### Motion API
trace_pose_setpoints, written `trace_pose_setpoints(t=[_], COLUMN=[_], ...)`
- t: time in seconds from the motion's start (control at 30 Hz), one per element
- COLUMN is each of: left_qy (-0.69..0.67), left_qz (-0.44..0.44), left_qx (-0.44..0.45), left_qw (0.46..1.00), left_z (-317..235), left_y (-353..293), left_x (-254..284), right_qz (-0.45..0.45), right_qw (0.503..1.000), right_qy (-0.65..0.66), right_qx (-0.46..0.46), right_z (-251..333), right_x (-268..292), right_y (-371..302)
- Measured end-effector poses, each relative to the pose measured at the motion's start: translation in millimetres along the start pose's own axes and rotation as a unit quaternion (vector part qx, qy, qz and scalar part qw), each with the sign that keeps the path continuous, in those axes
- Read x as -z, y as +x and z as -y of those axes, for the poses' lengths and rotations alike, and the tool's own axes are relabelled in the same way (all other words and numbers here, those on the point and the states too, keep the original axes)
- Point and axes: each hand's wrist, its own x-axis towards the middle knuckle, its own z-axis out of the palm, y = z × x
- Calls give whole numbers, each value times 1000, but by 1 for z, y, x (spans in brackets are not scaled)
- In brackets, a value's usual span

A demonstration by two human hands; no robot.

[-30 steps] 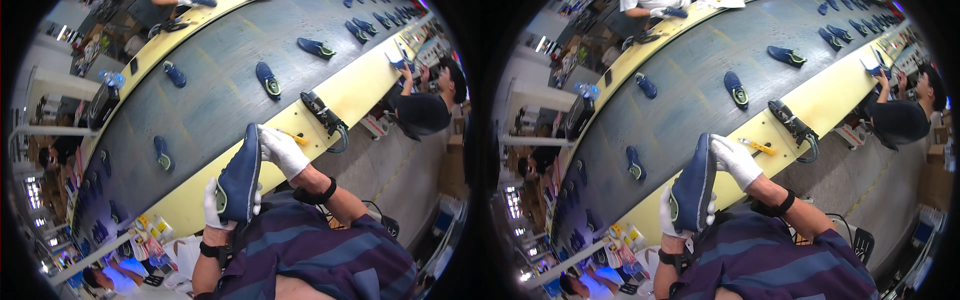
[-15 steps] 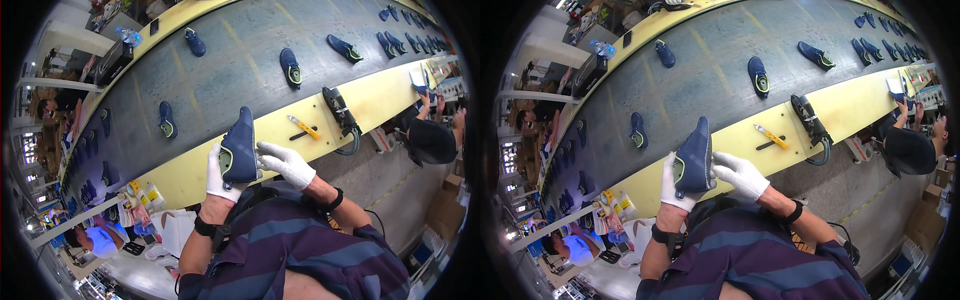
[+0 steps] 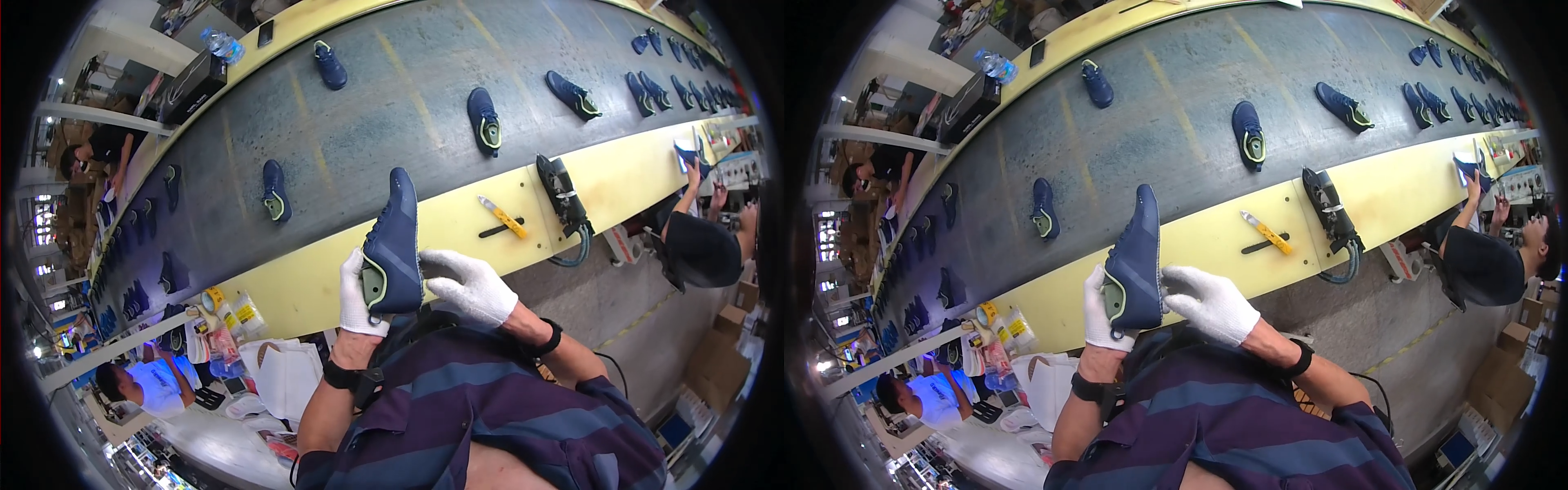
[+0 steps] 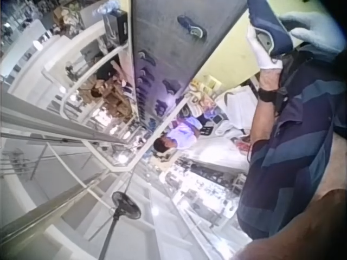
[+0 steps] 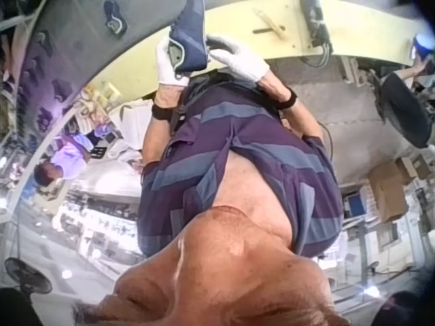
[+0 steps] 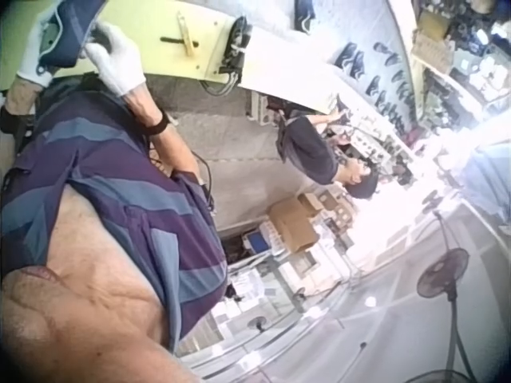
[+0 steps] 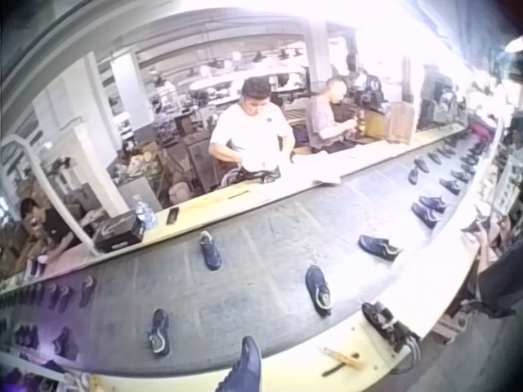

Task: Manually assemble shoe components on a factory conveyor belt.

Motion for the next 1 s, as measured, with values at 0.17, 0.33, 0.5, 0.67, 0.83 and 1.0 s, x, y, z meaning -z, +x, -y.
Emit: trace_pose_setpoints(t=[0.17,0.33,0.5,0.67,0.83,1.0], left_qy=[2,38,113,155,134,510], left_qz=[-13,-11,-59,-17,-27,-21], left_qx=[-52,-72,-88,-44,64,-6], left_qw=[999,997,988,987,989,860], left_z=[-7,-12,-8,12,58,81], left_y=[-1,3,24,77,149,177], left_x=[14,32,62,117,164,171], right_qz=[2,12,1,-113,-427,-375], right_qw=[999,997,992,931,678,781], right_qy=[-47,-73,-117,-346,-590,-496], right_qx=[-22,-35,-51,21,103,-54], right_z=[6,-3,-20,-91,-144,-182], right_x=[-7,-11,-11,66,242,320], right_y=[9,18,28,57,77,74])
